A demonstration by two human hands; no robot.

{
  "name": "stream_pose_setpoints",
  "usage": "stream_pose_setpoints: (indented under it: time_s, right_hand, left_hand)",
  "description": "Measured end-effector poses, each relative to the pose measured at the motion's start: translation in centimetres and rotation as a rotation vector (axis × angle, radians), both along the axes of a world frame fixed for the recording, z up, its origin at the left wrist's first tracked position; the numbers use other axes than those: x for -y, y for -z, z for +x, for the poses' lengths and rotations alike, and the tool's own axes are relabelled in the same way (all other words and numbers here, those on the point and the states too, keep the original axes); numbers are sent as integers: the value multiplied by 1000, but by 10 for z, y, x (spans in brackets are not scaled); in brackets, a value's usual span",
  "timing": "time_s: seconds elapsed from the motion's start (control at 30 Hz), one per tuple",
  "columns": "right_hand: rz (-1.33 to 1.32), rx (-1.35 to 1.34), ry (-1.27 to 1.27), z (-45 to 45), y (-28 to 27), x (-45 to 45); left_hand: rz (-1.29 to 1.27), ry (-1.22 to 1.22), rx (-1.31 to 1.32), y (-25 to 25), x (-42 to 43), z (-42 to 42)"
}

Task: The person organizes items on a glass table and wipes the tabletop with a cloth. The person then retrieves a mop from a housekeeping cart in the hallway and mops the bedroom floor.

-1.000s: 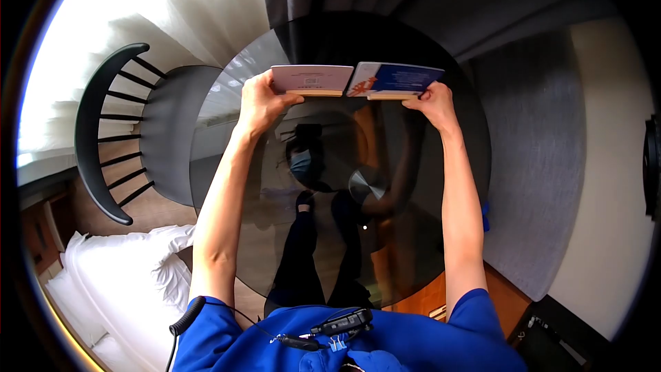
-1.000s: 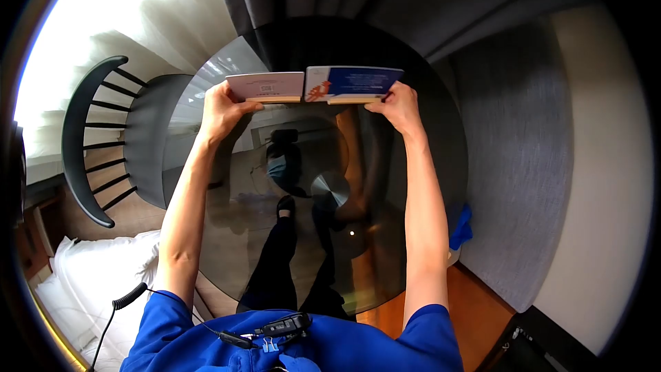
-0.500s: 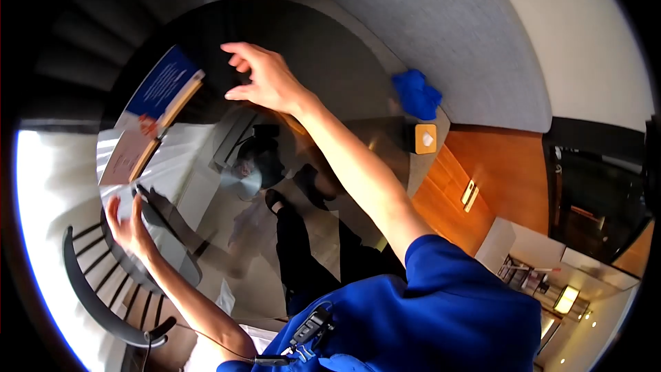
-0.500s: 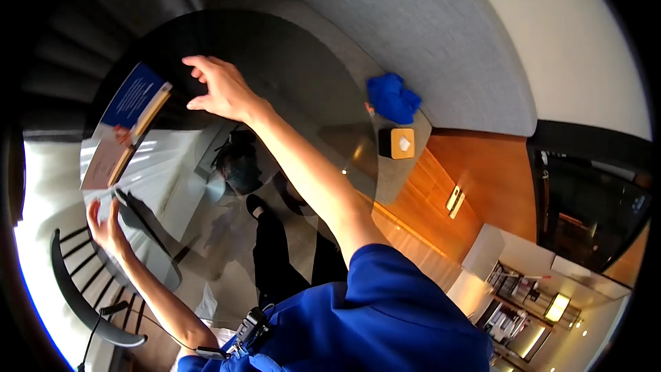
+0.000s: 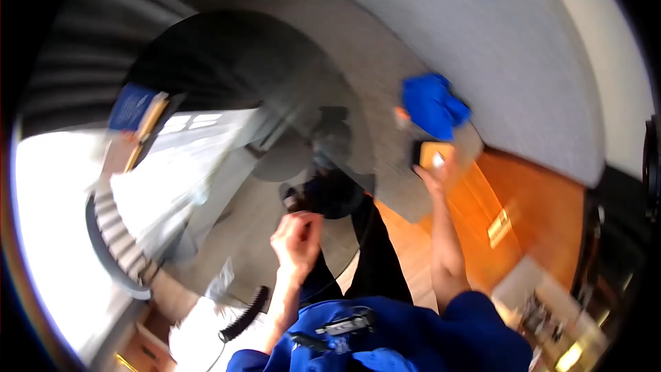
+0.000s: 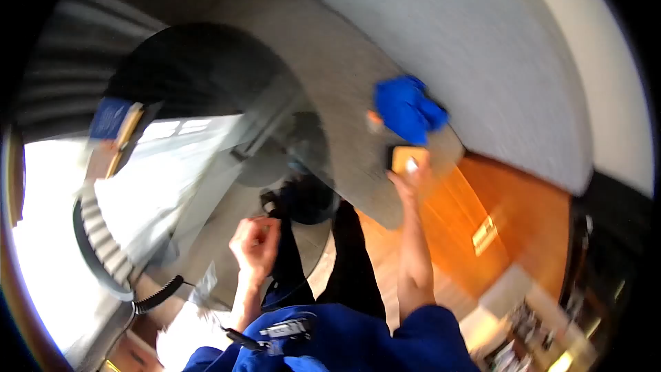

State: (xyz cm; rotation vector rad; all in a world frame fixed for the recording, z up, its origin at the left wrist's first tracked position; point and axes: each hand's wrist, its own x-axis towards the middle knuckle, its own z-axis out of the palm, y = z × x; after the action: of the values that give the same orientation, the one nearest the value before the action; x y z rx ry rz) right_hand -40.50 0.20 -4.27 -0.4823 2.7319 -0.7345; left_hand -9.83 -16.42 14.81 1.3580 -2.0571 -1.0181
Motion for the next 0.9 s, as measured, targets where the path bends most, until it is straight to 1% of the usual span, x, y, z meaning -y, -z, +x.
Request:
stream_pose_setpoints:
  time_s: [0.03, 0.07, 0.1, 0.13, 0.17, 0.2, 0.23, 0.3, 0.33, 0.37, 0.4, 0.43, 0.47, 0.53, 0.57, 0.6, 0.63, 0.67, 0.7, 0.73, 0.8, 0.83, 0.87, 0.9]
  right_hand:
    - [41, -28, -43, -1, -11, 4]
    - [57, 86, -16, -3, -24, 9]
    - [-147, -30, 12, -15, 22, -20]
    - [-461, 203, 99, -10, -6, -8]
    - [-403, 133, 112, -1, -56, 18]
    - [-445, 179, 52, -1, -86, 28]
    - [-413, 102, -54, 3, -129, 47]
    - [-516, 43, -394, 5, -197, 92]
    - [-483, -14, -535, 11, -232, 123]
    - [-444, -71, -674, 21, -258, 160]
    - [-445, -55, -817, 33, -272, 199]
    - [-449, -34, -958, 47, -280, 242]
    - [-406, -81, -1103, 64, -289, 286]
    - [-419, -100, -1347, 109, -298, 368]
    - [-391, -87, -1467, 127, -295, 405]
    - [-362, -77, -1540, 145, -286, 437]
    - [-270, -76, -1587, 160, -277, 464]
    - [-250, -93, -1671, 174, -266, 488]
    - [-189, -76, -1699, 187, -260, 503]
    - [-159, -128, -1732, 195, -248, 517]
    - [-168, -103, -1731, 201, -242, 524]
    - [-295, -88, -1735, 196, -247, 515]
    - [-429, -159, -1636, 186, -241, 501]
    - [-558, -250, -1542, 168, -238, 484]
  left_hand:
    - [23, -5, -49, -2, -1, -8]
    - [91, -10, -71, -10, 1, -13]
    - [61, -10, -120, -8, 3, -14]
    - [96, -55, -126, -12, 6, -11]
    - [144, -87, -142, -16, 9, -7]
    - [186, -136, -141, -17, 13, -1]
    - [202, -197, -153, -18, 15, 6]
    - [257, -300, -194, -15, 21, 25]
    - [289, -339, -216, -15, 22, 36]
    - [292, -369, -223, -16, 25, 46]
    - [317, -400, -249, -17, 29, 57]
    - [338, -430, -272, -17, 34, 69]
    - [323, -425, -283, -14, 38, 83]
    - [280, -436, -290, -18, 47, 108]
    - [243, -437, -278, -18, 51, 120]
    - [222, -444, -257, -18, 54, 132]
    - [222, -453, -229, -20, 56, 141]
    - [221, -459, -199, -22, 58, 150]
    - [221, -453, -169, -25, 60, 156]
    - [225, -443, -166, -27, 62, 158]
    - [218, -431, -183, -25, 64, 157]
    - [234, -408, -190, -25, 61, 152]
    - [282, -376, -159, -28, 60, 145]
    - [335, -287, -198, -33, 53, 133]
